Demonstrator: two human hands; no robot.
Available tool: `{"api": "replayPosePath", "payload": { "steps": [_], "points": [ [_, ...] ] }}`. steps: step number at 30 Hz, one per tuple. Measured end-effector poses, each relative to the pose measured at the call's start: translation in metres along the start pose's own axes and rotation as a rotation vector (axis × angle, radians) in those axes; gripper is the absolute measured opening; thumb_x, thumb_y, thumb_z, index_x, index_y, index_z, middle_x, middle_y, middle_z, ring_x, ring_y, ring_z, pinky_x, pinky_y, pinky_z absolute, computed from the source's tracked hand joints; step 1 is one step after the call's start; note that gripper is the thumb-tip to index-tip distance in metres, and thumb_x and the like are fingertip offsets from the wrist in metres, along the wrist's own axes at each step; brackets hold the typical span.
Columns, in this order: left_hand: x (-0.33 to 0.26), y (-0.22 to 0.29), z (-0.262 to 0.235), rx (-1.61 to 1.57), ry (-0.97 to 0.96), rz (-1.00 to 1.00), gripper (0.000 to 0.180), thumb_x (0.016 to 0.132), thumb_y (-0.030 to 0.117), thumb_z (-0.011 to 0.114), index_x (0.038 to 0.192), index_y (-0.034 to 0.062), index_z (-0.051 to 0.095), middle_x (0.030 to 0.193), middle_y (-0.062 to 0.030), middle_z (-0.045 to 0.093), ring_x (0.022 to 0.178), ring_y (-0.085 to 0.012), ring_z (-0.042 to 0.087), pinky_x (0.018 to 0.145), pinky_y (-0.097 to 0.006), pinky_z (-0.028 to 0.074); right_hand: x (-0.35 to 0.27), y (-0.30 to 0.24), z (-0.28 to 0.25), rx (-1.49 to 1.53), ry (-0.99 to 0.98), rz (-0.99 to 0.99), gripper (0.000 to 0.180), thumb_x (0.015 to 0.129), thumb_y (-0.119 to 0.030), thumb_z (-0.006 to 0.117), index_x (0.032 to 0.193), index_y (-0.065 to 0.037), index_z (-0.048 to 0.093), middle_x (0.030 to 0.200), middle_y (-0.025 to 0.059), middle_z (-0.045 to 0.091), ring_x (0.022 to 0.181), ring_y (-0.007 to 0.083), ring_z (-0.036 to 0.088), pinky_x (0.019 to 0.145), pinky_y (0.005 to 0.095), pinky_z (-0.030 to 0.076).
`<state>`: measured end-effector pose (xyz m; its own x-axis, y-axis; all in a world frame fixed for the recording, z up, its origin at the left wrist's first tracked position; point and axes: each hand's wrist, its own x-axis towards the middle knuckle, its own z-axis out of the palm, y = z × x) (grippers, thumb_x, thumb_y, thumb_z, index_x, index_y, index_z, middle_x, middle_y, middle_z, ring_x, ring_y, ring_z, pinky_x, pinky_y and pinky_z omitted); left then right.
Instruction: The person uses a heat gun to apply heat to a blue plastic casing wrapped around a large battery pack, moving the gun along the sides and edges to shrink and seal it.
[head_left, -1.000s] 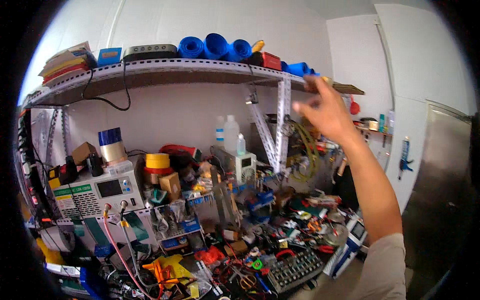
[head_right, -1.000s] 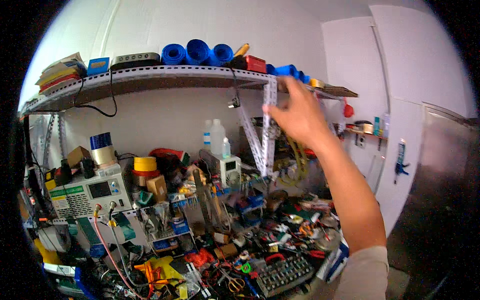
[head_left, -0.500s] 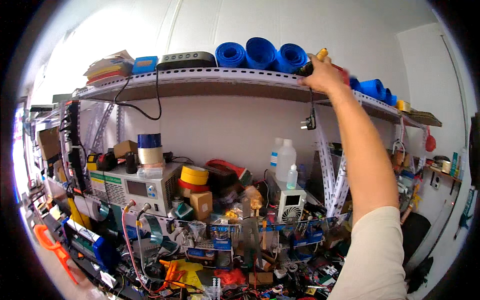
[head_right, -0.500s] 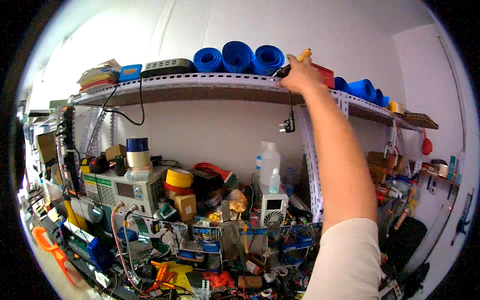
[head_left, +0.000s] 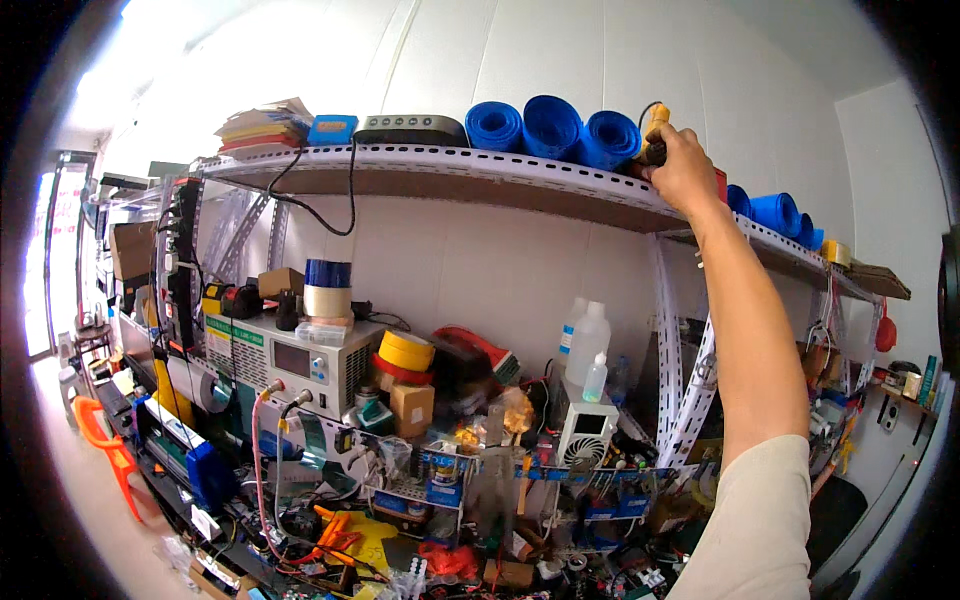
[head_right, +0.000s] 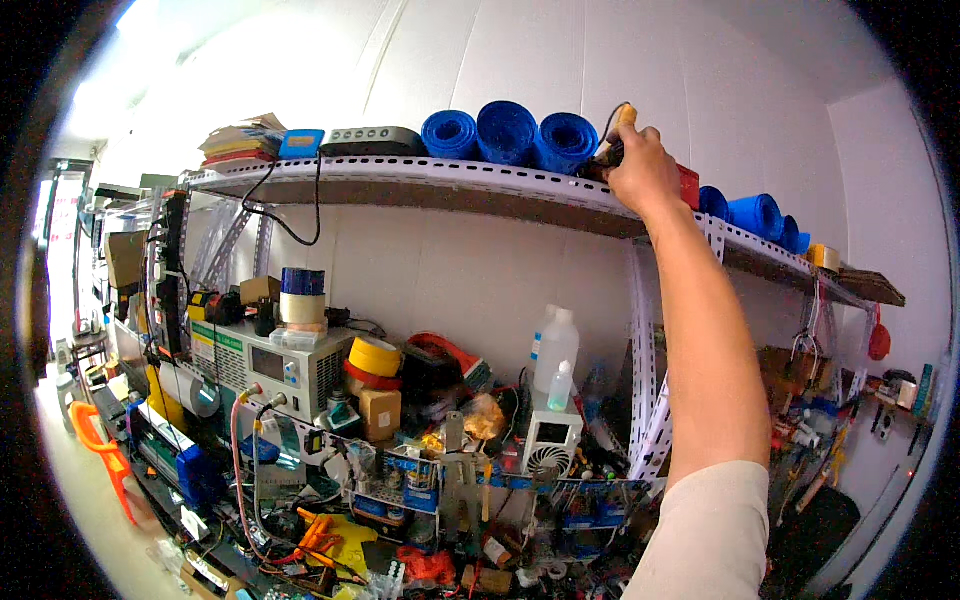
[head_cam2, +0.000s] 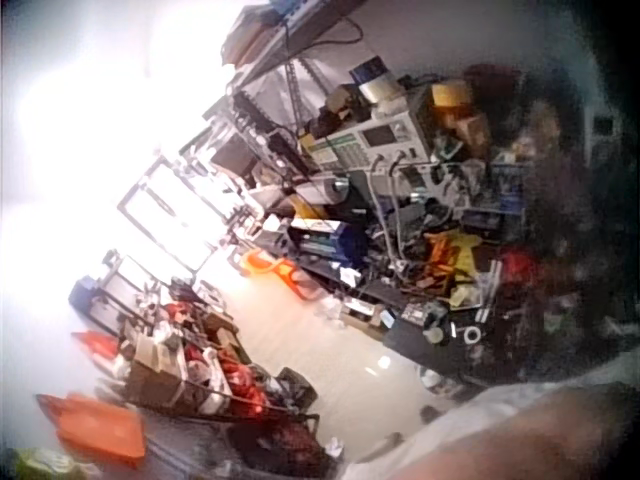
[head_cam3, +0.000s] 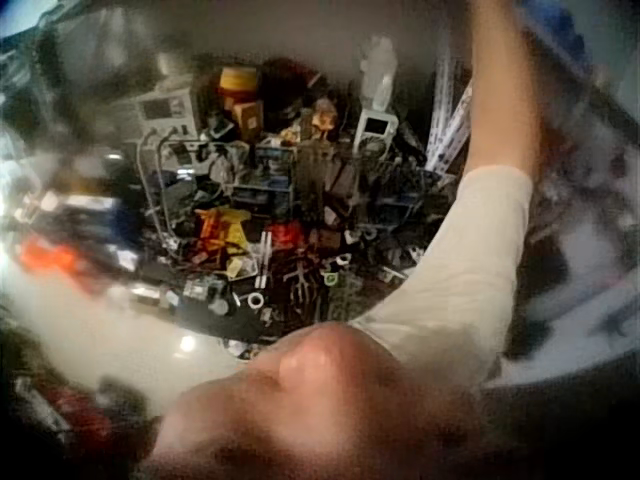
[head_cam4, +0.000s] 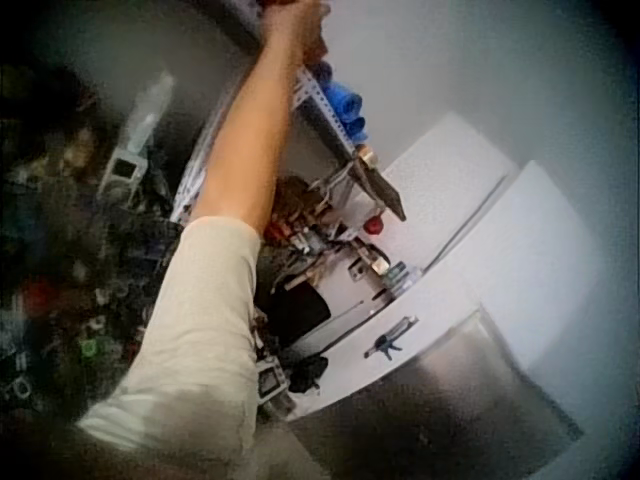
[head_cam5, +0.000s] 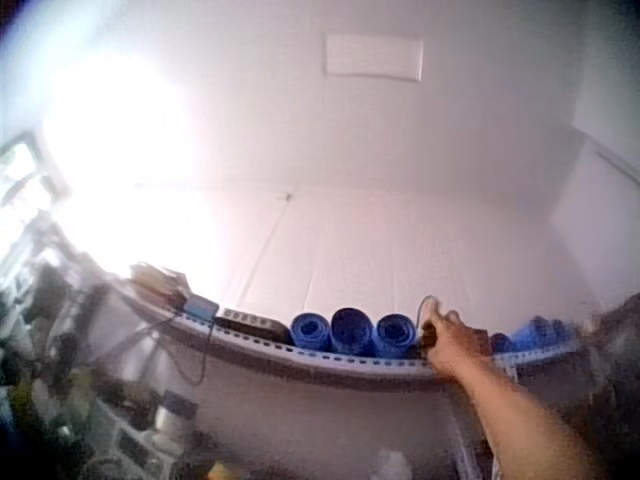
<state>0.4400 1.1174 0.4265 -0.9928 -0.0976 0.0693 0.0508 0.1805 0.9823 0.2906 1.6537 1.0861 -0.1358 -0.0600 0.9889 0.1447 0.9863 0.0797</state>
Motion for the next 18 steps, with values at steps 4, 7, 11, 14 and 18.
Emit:
{"api": "replayPosePath", "payload": {
  "steps": [4, 7, 11, 14, 18],
  "points": [
    [-0.012, -0.006, 0.0, 0.001, 0.039, -0.005, 0.028, 0.102, 0.03, 0.063, 0.102, 0.0031, 0.069, 0.089, -0.0075, 0.062, 0.078, -0.019, 0.055, 0.068, -0.038, 0.047, -0.001, 0.003, -0.016, -0.005, 0.231, -0.015, 0.054, 0.082, -0.017, 0.083, 0.131, -0.016, 0.06, 0.13, 0.0167, 0.058, 0.111, 0.0405, 0.068, 0.094, 0.0491, 0.058],
    [-0.02, -0.01, -0.004, -0.002, 0.063, -0.006, 0.028, 0.102, 0.03, 0.063, 0.101, 0.003, 0.07, 0.088, -0.007, 0.062, 0.077, -0.0182, 0.055, 0.067, -0.037, 0.046, 0.008, 0.02, -0.041, 0.041, 0.495, 0.002, 0.054, 0.083, -0.02, 0.084, 0.13, -0.014, 0.058, 0.133, 0.0156, 0.055, 0.11, 0.039, 0.068, 0.094, 0.0505, 0.058],
    [-0.034, -0.018, -0.012, -0.004, 0.076, -0.019, 0.027, 0.102, 0.029, 0.063, 0.099, 0.0028, 0.07, 0.086, -0.0064, 0.061, 0.075, -0.0171, 0.054, 0.066, -0.036, 0.046, -0.005, 0.056, -0.09, 0.155, 0.713, -0.108, 0.051, 0.08, -0.021, 0.087, 0.122, -0.005, 0.063, 0.122, 0.0166, 0.064, 0.115, 0.0365, 0.063, 0.099, 0.0457, 0.053],
    [-0.051, -0.026, -0.024, 0.001, 0.103, -0.04, 0.027, 0.102, 0.028, 0.063, 0.098, 0.0027, 0.07, 0.084, -0.0059, 0.061, 0.074, -0.0163, 0.053, 0.065, -0.035, 0.045, -0.062, 0.044, -0.114, 0.701, 0.627, -0.051, 0.045, 0.085, -0.023, 0.087, 0.119, -0.003, 0.066, 0.113, 0.0074, 0.066, 0.114, 0.022, 0.063, 0.102, 0.0343, 0.049],
    [-0.085, -0.036, -0.045, -0.011, 0.161, -0.072, 0.027, 0.102, 0.027, 0.063, 0.096, 0.0026, 0.07, 0.082, -0.0052, 0.06, 0.072, -0.0152, 0.052, 0.064, -0.034, 0.045, -0.182, -0.03, -0.136, 1.086, 0.523, 0.161, 0.056, 0.088, -0.013, 0.081, 0.137, -0.009, 0.055, 0.111, 0.0017, 0.065, 0.073, 0.0039, 0.051, 0.052, 0.0205, 0.034]
  ]
}}
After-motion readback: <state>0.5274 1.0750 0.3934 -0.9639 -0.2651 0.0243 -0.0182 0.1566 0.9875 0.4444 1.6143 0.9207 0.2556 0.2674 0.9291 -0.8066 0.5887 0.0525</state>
